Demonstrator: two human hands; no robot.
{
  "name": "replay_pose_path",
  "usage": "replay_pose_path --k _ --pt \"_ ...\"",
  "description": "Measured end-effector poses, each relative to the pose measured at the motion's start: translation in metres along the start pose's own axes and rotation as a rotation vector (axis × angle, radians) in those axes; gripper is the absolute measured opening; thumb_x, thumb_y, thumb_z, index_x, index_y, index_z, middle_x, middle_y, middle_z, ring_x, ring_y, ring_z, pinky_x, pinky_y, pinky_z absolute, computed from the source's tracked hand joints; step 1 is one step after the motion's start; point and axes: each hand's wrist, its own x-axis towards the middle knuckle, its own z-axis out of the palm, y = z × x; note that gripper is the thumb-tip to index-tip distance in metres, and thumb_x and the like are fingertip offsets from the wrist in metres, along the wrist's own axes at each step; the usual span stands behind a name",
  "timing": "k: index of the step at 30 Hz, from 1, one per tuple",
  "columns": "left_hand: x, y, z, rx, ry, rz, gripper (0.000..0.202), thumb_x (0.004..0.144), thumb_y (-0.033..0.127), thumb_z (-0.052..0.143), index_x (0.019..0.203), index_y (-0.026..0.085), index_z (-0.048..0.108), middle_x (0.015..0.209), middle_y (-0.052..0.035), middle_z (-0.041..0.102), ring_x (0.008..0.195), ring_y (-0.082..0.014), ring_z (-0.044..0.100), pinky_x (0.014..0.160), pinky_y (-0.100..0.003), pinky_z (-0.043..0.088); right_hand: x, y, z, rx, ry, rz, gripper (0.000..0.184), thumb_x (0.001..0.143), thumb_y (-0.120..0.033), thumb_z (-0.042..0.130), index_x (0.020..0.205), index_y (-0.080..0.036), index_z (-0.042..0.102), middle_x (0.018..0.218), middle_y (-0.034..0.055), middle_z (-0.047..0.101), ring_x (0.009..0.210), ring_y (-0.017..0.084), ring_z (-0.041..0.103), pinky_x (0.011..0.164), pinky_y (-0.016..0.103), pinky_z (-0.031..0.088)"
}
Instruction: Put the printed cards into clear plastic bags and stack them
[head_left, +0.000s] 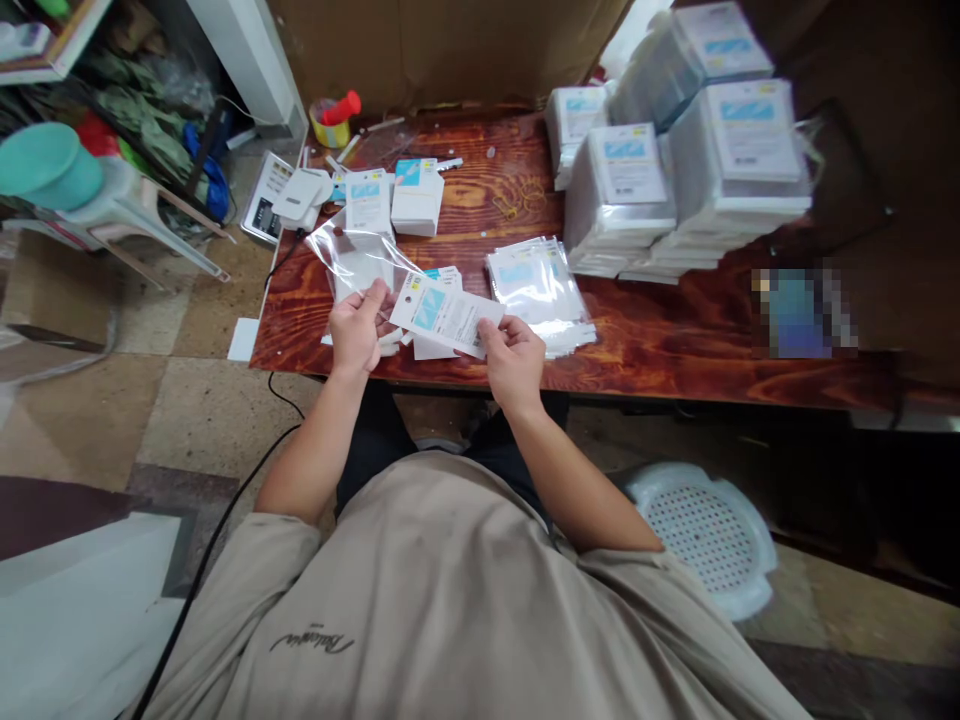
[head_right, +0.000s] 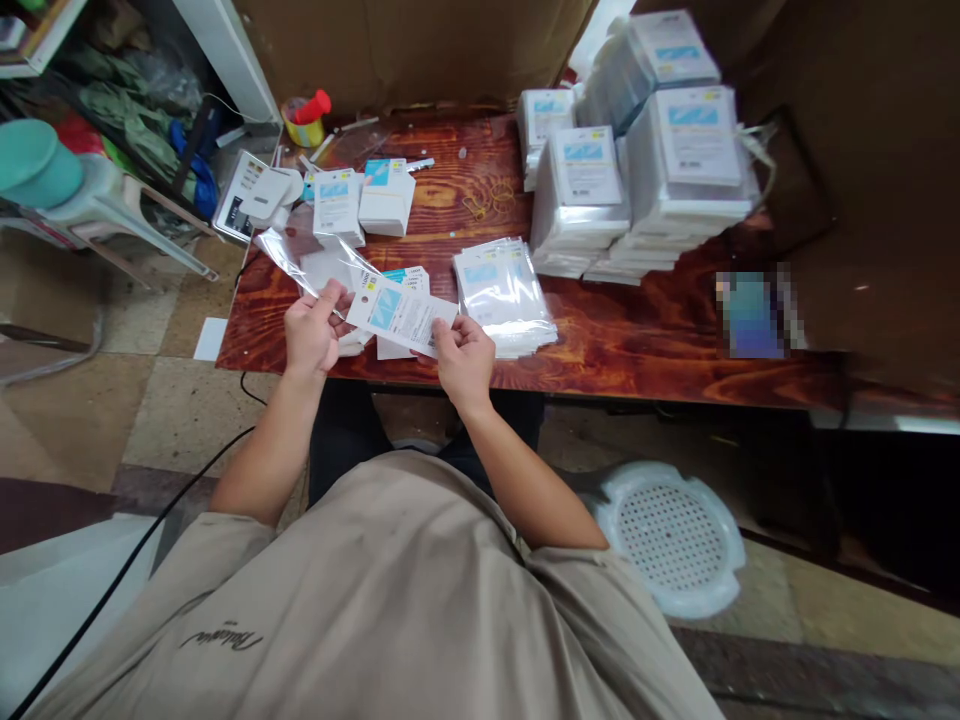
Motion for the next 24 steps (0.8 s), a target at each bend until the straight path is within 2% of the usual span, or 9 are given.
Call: replay_pose_path --k 3,7,12,16,20,24 --pt "-0.008 -0.001 0.001 -0.013 0.000 0.010 0.042 0.070 0.056 0.087 0.081 0.020 0.067 0.081 -0.0043 0.073 0.069 -0.0160 0.071 0.059 -0.027 0.058 -0.003 0.003 0.004 -0.014 0.060 -0.096 0.050 0.078 -0.069 0.072 0.089 -0.022 0.056 0.074 0.0002 0.068 0.064 0.017 0.064 0.056 0.031 0.060" --pt "-0.013 0.006 -0.003 0.000 -0.028 0.004 0.042 0.068 0.053 0.089 0.079 0.019 0.068 0.076 -0.0040 0.071 0.067 -0.0164 0.071 0.059 -0.028 0.059 -0.009 0.007 0.003 -0.160 0.143 -0.214 0.048 0.084 -0.068 0.067 0.085 -0.021 0.057 0.066 -0.0015 0.062 0.062 0.014 0.059 0.060 0.026 0.052" --pt "-0.018 0.015 -0.006 0.027 -0.046 0.038 0.038 0.070 0.050 0.089 0.081 0.019 0.070 0.074 -0.0033 0.071 0.063 -0.0154 0.070 0.059 -0.027 0.060 -0.011 0.008 -0.002 -0.245 0.192 -0.274 0.045 0.090 -0.066 0.062 0.087 -0.021 0.057 0.066 -0.0017 0.060 0.062 0.014 0.058 0.061 0.026 0.048" --pt "-0.021 0.018 -0.009 0.040 -0.030 0.050 0.040 0.071 0.052 0.089 0.084 0.018 0.071 0.077 -0.0054 0.073 0.068 -0.0180 0.072 0.059 -0.028 0.060 -0.011 0.000 -0.004 -0.228 0.176 -0.286 0.044 0.089 -0.066 0.063 0.091 -0.021 0.060 0.073 0.0013 0.066 0.067 0.017 0.063 0.063 0.028 0.052" --pt "-0.027 0.014 -0.009 0.048 -0.067 0.060 0.044 0.068 0.052 0.090 0.085 0.017 0.071 0.077 -0.0058 0.073 0.070 -0.0194 0.074 0.062 -0.029 0.062 -0.014 -0.008 0.004 -0.132 0.158 -0.232 0.048 0.084 -0.069 0.068 0.089 -0.022 0.060 0.070 0.0008 0.066 0.062 0.017 0.061 0.058 0.029 0.054" --pt "-0.031 0.008 -0.004 0.042 -0.116 0.045 0.045 0.066 0.051 0.091 0.088 0.017 0.071 0.086 -0.0062 0.076 0.079 -0.0212 0.075 0.067 -0.031 0.063 -0.018 -0.007 0.009 -0.078 0.032 -0.195 0.048 0.084 -0.068 0.069 0.090 -0.021 0.065 0.075 0.0020 0.068 0.067 0.017 0.064 0.063 0.031 0.058"
